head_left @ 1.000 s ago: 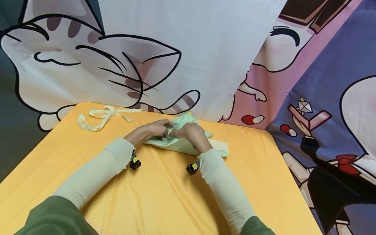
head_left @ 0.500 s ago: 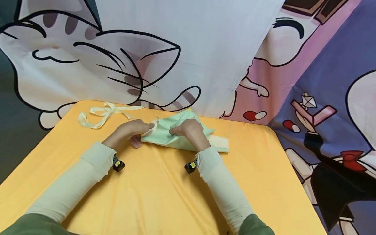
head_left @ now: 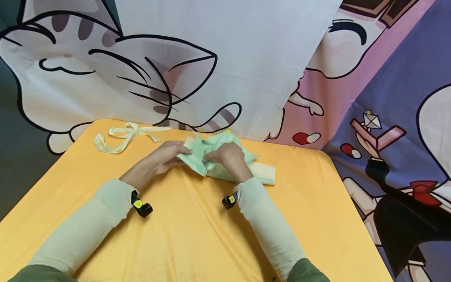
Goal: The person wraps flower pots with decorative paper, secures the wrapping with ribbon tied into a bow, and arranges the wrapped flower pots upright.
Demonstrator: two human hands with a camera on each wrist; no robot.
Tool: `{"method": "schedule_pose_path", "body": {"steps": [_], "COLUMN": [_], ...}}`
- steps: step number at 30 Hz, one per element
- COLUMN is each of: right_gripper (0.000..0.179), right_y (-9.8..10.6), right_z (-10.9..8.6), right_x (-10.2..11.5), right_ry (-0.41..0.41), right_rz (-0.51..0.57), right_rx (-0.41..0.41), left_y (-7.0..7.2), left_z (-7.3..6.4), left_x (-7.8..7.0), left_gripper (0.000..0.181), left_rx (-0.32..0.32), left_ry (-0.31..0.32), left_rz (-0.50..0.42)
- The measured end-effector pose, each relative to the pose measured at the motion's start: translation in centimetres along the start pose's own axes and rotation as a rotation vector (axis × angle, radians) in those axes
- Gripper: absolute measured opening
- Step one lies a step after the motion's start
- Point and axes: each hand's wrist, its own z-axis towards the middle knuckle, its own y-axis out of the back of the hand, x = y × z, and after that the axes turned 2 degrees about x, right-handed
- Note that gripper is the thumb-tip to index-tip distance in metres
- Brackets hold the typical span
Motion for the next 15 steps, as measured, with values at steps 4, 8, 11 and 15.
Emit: {"method": "schedule_pose_path", "body": {"steps": [4,8,11,15], "right_gripper": [0.066,0.063,0.067,0.07], "right_y": [0.1,-0.8,-1.2,-0.8], "right_z": [0.5,2.5,3.4,2.5], "right_x": [-0.4,-0.6,-0.7,-0.6], "right_ry": [0.03,0.031,0.019,0.024], "right_rz": [0.025,0.012,0.005,-0.005], "right_rx": [0.023,0.014,0.011,0.006], "left_y": [-0.4,-1.0,-2.0,-3.5], "left_z": [0.7,1.5,1.9,2.1], "left_x": [1.4,2.4,3.1,3.9], "left_gripper": [0.07,0.065,0.044,0.041], "left_rx": [0.093,0.077,-0.02,-0.142], "left_ry": [-0.039,0.001,-0.008,-0.058], "left_rz": [-0.296,-0.605,-0.678,-0.59]}}
